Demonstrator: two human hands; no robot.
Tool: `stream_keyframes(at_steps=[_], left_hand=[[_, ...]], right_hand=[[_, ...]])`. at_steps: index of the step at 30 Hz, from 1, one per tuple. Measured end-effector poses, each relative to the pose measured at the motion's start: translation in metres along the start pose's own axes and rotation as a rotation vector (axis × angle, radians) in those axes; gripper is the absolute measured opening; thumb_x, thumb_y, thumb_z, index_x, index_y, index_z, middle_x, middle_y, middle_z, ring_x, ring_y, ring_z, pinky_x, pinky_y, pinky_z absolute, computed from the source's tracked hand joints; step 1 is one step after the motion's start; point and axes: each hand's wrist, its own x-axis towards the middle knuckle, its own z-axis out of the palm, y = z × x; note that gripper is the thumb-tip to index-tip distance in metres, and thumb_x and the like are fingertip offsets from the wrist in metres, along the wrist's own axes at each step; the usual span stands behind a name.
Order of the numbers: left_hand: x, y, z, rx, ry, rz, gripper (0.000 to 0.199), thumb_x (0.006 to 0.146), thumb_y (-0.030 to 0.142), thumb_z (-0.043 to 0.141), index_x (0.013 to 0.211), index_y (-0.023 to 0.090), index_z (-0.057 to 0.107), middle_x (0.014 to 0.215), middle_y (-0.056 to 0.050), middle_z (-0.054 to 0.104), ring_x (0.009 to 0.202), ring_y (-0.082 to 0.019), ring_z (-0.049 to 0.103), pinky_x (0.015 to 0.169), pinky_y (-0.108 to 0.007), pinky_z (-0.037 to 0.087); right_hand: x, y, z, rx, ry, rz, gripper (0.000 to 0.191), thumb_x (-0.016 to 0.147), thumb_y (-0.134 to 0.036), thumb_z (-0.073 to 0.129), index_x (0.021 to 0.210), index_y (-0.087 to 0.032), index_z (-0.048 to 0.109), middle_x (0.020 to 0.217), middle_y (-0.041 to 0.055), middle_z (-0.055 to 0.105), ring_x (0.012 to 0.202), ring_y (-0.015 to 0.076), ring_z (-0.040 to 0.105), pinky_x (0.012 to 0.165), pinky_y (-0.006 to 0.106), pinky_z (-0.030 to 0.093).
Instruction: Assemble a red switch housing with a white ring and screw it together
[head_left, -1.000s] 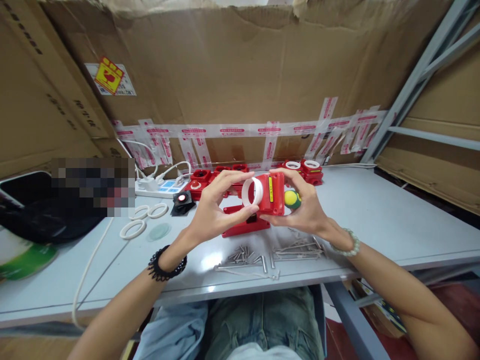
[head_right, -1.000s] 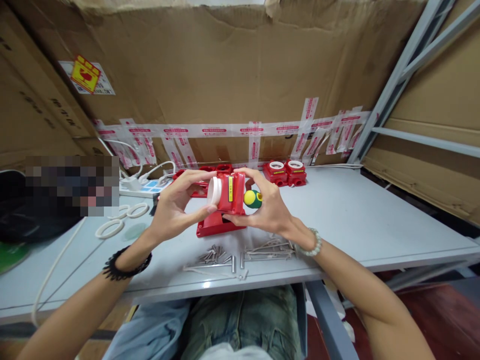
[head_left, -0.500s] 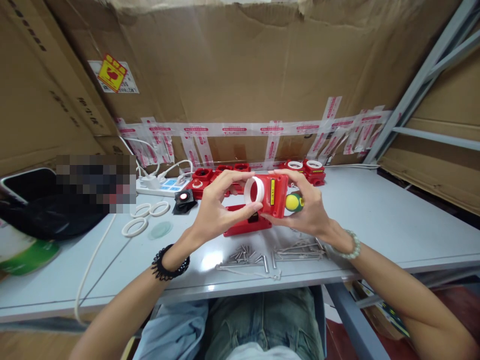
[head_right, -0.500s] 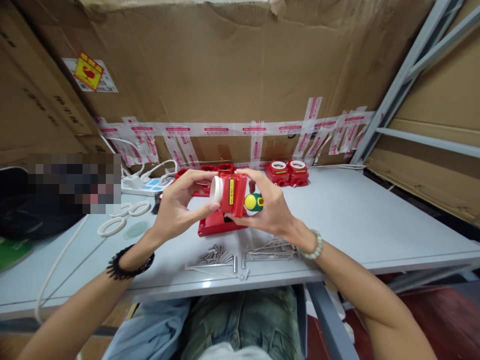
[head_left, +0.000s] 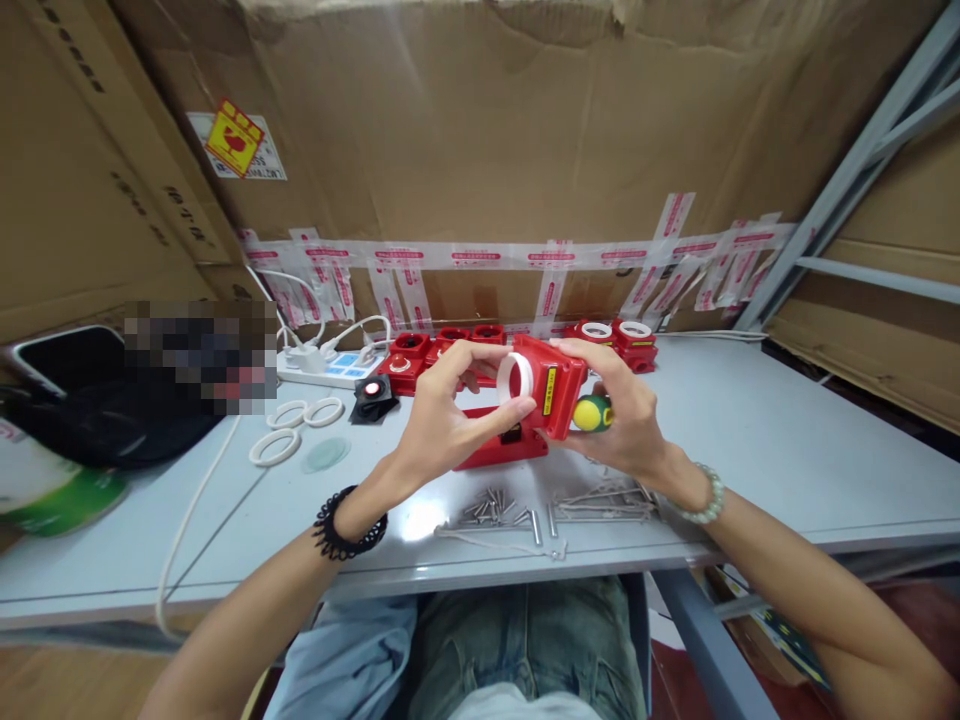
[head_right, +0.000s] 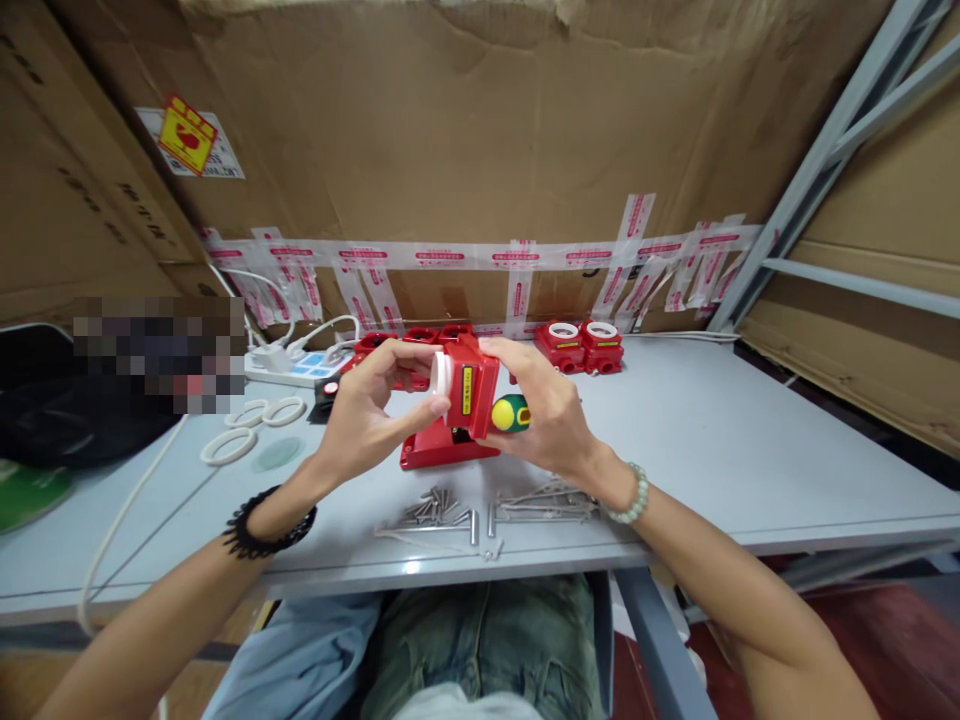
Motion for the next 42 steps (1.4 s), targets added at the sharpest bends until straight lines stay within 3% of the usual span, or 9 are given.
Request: stream_keyframes(at_steps=[7, 16, 22, 25, 27, 31, 35, 39, 42], left_hand=[[0.001, -0.001, -0.002, -0.004, -0.015, 0.080, 0.043, 0.077, 0.037, 0.077, 0.113, 0.021, 0.062, 0.109, -0.008, 0.066, 0.096, -0.021, 0.062, 0.083, -0.036, 0.053], [0.002, 0.006, -0.008, -0.075, -0.233, 0.249, 0.062, 0.084, 0.029, 0.071, 0.140, 0.030, 0.046, 0.148, -0.009, 0.045, 0.137, -0.029, 0.041, 0.113, -0.050, 0.038], [0.002, 0.003, -0.010, -0.021, -0.141, 0.196, 0.041, 0.084, 0.027, 0.069, 0.125, 0.028, 0.061, 0.123, -0.008, 0.061, 0.118, -0.025, 0.055, 0.104, -0.046, 0.047], [0.003, 0.002, -0.012, -0.051, -0.256, 0.247, 0.056, 0.082, 0.024, 0.070, 0.136, 0.030, 0.052, 0.139, -0.009, 0.053, 0.131, -0.027, 0.047, 0.112, -0.048, 0.039], [0.004, 0.003, -0.011, -0.037, -0.224, 0.215, 0.064, 0.081, 0.028, 0.071, 0.140, 0.030, 0.046, 0.145, -0.009, 0.048, 0.134, -0.029, 0.044, 0.111, -0.048, 0.040], [0.004, 0.006, -0.011, 0.056, -0.126, 0.160, 0.046, 0.082, 0.029, 0.071, 0.126, 0.025, 0.058, 0.123, -0.009, 0.061, 0.116, -0.026, 0.057, 0.100, -0.045, 0.048], [0.004, 0.005, -0.013, 0.008, -0.258, 0.227, 0.056, 0.082, 0.027, 0.070, 0.134, 0.027, 0.050, 0.140, -0.010, 0.051, 0.132, -0.029, 0.045, 0.110, -0.048, 0.040], [0.003, 0.003, -0.014, 0.043, -0.146, 0.125, 0.050, 0.082, 0.032, 0.071, 0.128, 0.026, 0.054, 0.130, -0.011, 0.057, 0.116, -0.027, 0.057, 0.099, -0.045, 0.049], [0.004, 0.003, -0.015, 0.074, -0.224, 0.196, 0.044, 0.083, 0.025, 0.068, 0.126, 0.025, 0.057, 0.130, -0.010, 0.058, 0.122, -0.027, 0.054, 0.103, -0.045, 0.045]], right_hand=[[0.001, 0.000, -0.001, 0.064, -0.015, 0.094, 0.076, 0.065, -0.037, 0.082, 0.132, -0.025, 0.048, 0.123, 0.0114, 0.065, 0.111, 0.0295, 0.064, 0.089, 0.044, 0.057], [0.008, -0.001, -0.006, 0.287, -0.089, 0.314, 0.078, 0.057, -0.038, 0.085, 0.125, -0.020, 0.051, 0.119, 0.0092, 0.066, 0.104, 0.0254, 0.066, 0.092, 0.040, 0.055], [0.008, -0.004, -0.005, 0.290, -0.104, 0.307, 0.077, 0.056, -0.036, 0.086, 0.123, -0.020, 0.053, 0.118, 0.0097, 0.067, 0.103, 0.0252, 0.067, 0.093, 0.040, 0.055], [0.006, -0.001, -0.004, 0.264, -0.095, 0.296, 0.076, 0.057, -0.039, 0.085, 0.124, -0.020, 0.052, 0.120, 0.0099, 0.066, 0.106, 0.0261, 0.066, 0.095, 0.042, 0.054], [0.005, -0.001, -0.003, 0.249, -0.091, 0.295, 0.077, 0.058, -0.040, 0.084, 0.125, -0.021, 0.052, 0.120, 0.0096, 0.066, 0.106, 0.0261, 0.066, 0.094, 0.042, 0.054], [0.004, -0.001, -0.001, 0.228, -0.090, 0.277, 0.075, 0.059, -0.038, 0.084, 0.125, -0.023, 0.052, 0.119, 0.0083, 0.066, 0.101, 0.0243, 0.067, 0.087, 0.040, 0.056], [0.004, -0.001, -0.002, 0.248, -0.065, 0.309, 0.075, 0.059, -0.041, 0.085, 0.124, -0.022, 0.052, 0.119, 0.0087, 0.065, 0.104, 0.0251, 0.065, 0.092, 0.042, 0.055], [0.004, -0.001, -0.002, 0.249, -0.060, 0.319, 0.074, 0.059, -0.041, 0.084, 0.123, -0.022, 0.052, 0.119, 0.0087, 0.065, 0.102, 0.0247, 0.066, 0.091, 0.041, 0.055], [0.004, -0.001, -0.001, 0.250, -0.067, 0.315, 0.074, 0.059, -0.040, 0.085, 0.122, -0.022, 0.052, 0.119, 0.0090, 0.066, 0.103, 0.0249, 0.066, 0.092, 0.042, 0.054]])
